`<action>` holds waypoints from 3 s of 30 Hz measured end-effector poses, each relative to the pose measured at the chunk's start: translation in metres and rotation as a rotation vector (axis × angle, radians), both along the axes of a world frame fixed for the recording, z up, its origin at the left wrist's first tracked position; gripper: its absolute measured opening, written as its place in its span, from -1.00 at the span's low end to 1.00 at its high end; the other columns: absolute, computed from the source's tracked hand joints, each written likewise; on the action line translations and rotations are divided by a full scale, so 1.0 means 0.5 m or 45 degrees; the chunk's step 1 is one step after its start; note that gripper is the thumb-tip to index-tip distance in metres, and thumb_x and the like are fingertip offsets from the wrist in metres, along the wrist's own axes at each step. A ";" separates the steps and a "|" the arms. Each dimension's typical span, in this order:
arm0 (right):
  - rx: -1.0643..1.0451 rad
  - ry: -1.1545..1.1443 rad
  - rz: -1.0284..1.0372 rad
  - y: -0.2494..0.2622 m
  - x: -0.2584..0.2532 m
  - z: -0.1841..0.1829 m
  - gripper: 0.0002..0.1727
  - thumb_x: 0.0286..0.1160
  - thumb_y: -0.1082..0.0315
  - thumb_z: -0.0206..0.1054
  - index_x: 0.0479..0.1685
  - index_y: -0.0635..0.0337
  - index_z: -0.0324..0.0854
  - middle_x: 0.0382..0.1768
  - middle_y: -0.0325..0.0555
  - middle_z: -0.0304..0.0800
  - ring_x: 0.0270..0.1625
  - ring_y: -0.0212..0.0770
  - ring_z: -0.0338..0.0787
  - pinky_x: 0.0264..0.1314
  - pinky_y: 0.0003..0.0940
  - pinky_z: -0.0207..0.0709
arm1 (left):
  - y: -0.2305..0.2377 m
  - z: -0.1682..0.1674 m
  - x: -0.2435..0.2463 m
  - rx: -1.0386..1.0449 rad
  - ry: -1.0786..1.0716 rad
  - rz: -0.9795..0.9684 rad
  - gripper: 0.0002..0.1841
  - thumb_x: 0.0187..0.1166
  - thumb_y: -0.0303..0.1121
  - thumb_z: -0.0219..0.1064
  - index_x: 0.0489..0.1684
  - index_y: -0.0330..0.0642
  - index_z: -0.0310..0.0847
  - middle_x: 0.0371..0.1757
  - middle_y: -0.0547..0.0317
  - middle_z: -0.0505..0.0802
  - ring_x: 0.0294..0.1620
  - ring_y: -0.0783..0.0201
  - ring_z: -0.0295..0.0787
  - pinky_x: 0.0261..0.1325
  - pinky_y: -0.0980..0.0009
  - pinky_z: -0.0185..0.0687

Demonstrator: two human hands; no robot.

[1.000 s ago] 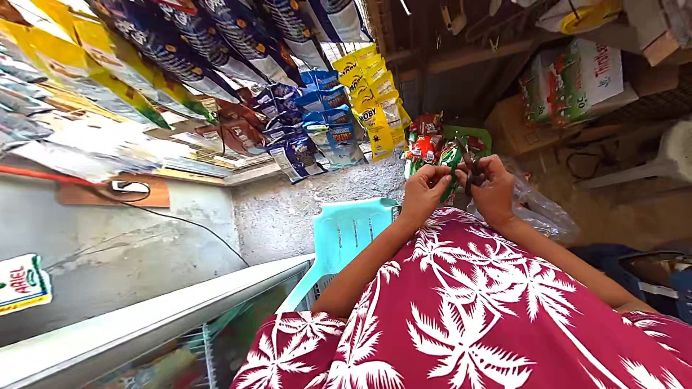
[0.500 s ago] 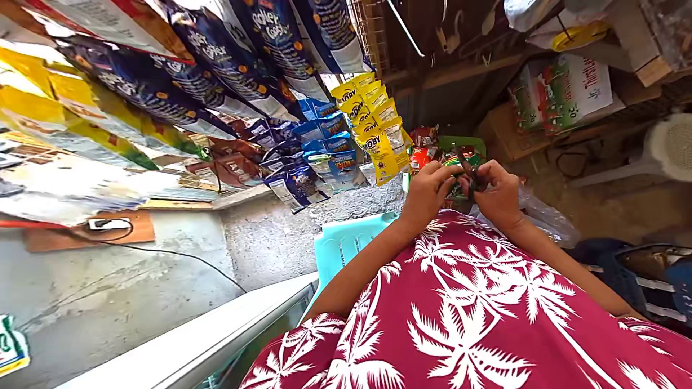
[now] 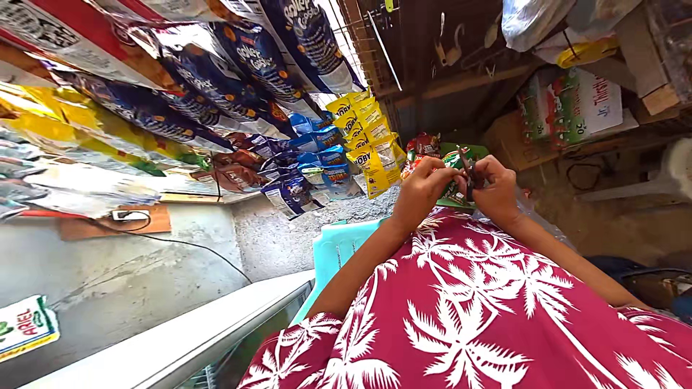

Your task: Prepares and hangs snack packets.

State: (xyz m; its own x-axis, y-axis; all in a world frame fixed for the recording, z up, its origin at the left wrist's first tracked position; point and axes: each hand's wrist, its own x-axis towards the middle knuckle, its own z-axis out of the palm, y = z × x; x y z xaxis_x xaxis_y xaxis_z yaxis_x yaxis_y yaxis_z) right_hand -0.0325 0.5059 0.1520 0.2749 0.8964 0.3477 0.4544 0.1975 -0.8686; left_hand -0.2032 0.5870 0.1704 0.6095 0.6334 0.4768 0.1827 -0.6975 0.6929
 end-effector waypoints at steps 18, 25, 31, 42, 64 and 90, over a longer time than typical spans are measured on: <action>-0.749 -1.003 0.296 -0.019 0.221 0.164 -0.73 0.18 0.25 0.66 -0.43 0.20 0.70 -0.66 0.07 0.67 -0.53 0.22 0.73 -0.50 0.26 0.43 | 0.048 0.017 0.011 -0.305 0.182 0.052 -0.86 0.58 -0.57 0.32 -0.11 -0.44 0.80 -0.23 -0.14 0.85 -0.22 0.13 0.83 0.01 0.31 0.75; -0.701 -1.135 0.338 -0.015 0.209 0.163 -0.71 0.11 0.25 0.67 -0.52 0.18 0.64 -0.72 0.03 0.60 -0.60 0.18 0.70 -0.59 0.16 0.36 | 0.040 0.021 0.007 -0.314 0.220 0.064 -0.87 0.55 -0.59 0.35 -0.14 -0.44 0.82 -0.24 -0.15 0.86 -0.23 0.12 0.84 -0.01 0.30 0.76; -0.665 -1.156 0.365 -0.015 0.203 0.165 -0.71 0.08 0.26 0.66 -0.51 0.18 0.63 -0.71 0.03 0.60 -0.59 0.20 0.71 -0.60 0.17 0.36 | 0.036 0.019 -0.004 -0.301 0.234 0.057 -0.87 0.54 -0.61 0.34 -0.14 -0.45 0.81 -0.21 -0.18 0.86 -0.20 0.06 0.84 0.02 0.25 0.76; -0.657 -1.223 0.386 -0.007 0.177 0.169 -0.71 0.08 0.27 0.68 -0.55 0.15 0.62 -0.74 -0.01 0.59 -0.61 0.14 0.70 -0.61 0.12 0.34 | 0.034 0.014 -0.028 -0.254 0.247 0.046 -0.88 0.54 -0.62 0.33 -0.17 -0.45 0.81 -0.25 -0.18 0.84 -0.25 0.05 0.82 -0.02 0.25 0.75; -0.667 -1.340 0.473 0.012 0.149 0.185 -0.71 0.15 0.30 0.68 -0.50 0.22 0.63 -0.72 0.06 0.60 -0.57 0.20 0.72 -0.57 0.11 0.37 | 0.051 0.022 -0.059 -0.204 0.432 -0.158 -0.85 0.59 -0.63 0.25 -0.15 -0.46 0.78 -0.21 -0.21 0.81 -0.14 -0.09 0.82 0.08 0.08 0.72; -0.760 -1.216 0.553 0.022 0.157 0.178 -0.73 0.18 0.31 0.61 -0.56 0.19 0.58 -0.74 0.03 0.55 -0.57 0.18 0.69 -0.56 0.12 0.33 | 0.055 0.016 -0.062 -0.146 0.381 -0.158 -0.86 0.59 -0.63 0.26 -0.18 -0.44 0.77 -0.23 -0.21 0.81 -0.17 -0.05 0.82 0.03 0.13 0.73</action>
State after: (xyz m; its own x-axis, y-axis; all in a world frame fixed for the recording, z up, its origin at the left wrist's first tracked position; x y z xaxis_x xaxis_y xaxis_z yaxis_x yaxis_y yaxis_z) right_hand 0.0461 0.5170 0.2411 -0.2311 0.9391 -0.2543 0.9586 0.1751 -0.2248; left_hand -0.2341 0.6148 0.1786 0.7873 0.5848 0.1951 0.3082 -0.6475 0.6969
